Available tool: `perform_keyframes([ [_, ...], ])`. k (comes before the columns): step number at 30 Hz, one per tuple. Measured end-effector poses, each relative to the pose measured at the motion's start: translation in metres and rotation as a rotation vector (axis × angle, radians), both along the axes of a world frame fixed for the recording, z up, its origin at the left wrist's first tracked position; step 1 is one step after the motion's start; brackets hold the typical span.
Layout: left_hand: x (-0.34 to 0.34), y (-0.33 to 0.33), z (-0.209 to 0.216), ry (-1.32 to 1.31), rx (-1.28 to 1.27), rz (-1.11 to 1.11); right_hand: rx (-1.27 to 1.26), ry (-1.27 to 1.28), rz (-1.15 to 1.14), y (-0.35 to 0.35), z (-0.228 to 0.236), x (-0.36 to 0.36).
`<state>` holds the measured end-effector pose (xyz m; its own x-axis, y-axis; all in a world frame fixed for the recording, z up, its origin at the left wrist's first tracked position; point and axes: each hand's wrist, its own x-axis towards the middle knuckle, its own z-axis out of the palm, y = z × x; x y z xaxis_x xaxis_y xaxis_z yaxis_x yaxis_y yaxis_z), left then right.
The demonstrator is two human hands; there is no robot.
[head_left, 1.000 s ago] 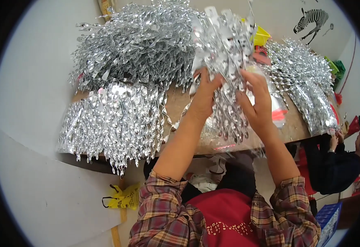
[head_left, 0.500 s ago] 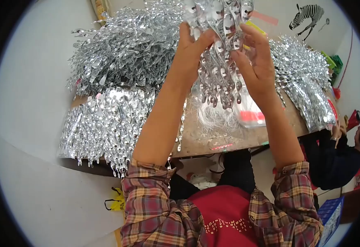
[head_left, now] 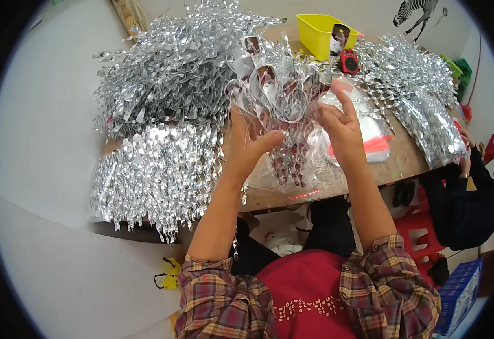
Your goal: Packaging silver tinsel decorations into clear plastic bags at a workstation.
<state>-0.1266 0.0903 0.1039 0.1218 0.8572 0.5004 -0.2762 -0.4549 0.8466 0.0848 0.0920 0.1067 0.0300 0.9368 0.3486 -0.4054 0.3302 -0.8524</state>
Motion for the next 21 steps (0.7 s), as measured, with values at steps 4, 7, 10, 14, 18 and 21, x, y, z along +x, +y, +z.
perform_keyframes([
  [4, -0.004, -0.002, 0.006, 0.025, -0.199, -0.196, 0.058, -0.082, -0.088, 0.004, 0.000, 0.015],
  [7, -0.008, -0.005, 0.018, 0.082, -0.148, -0.231, -0.009, 0.091, -0.073, 0.004, -0.003, 0.022],
  [10, -0.001, -0.004, 0.024, 0.022, -0.132, -0.215, -0.042, 0.173, -0.067, 0.006, -0.005, 0.028],
  [14, 0.006, -0.004, 0.031, 0.124, -0.129, 0.008, -0.062, 0.162, -0.083, 0.007, -0.001, 0.033],
  [18, -0.002, -0.002, 0.054, -0.028, -0.123, 0.110, 0.010, 0.103, -0.111, 0.006, 0.028, 0.039],
  [21, -0.008, 0.001, 0.069, -0.085, -0.169, 0.094, 0.066, -0.073, -0.118, -0.003, 0.063, 0.025],
])
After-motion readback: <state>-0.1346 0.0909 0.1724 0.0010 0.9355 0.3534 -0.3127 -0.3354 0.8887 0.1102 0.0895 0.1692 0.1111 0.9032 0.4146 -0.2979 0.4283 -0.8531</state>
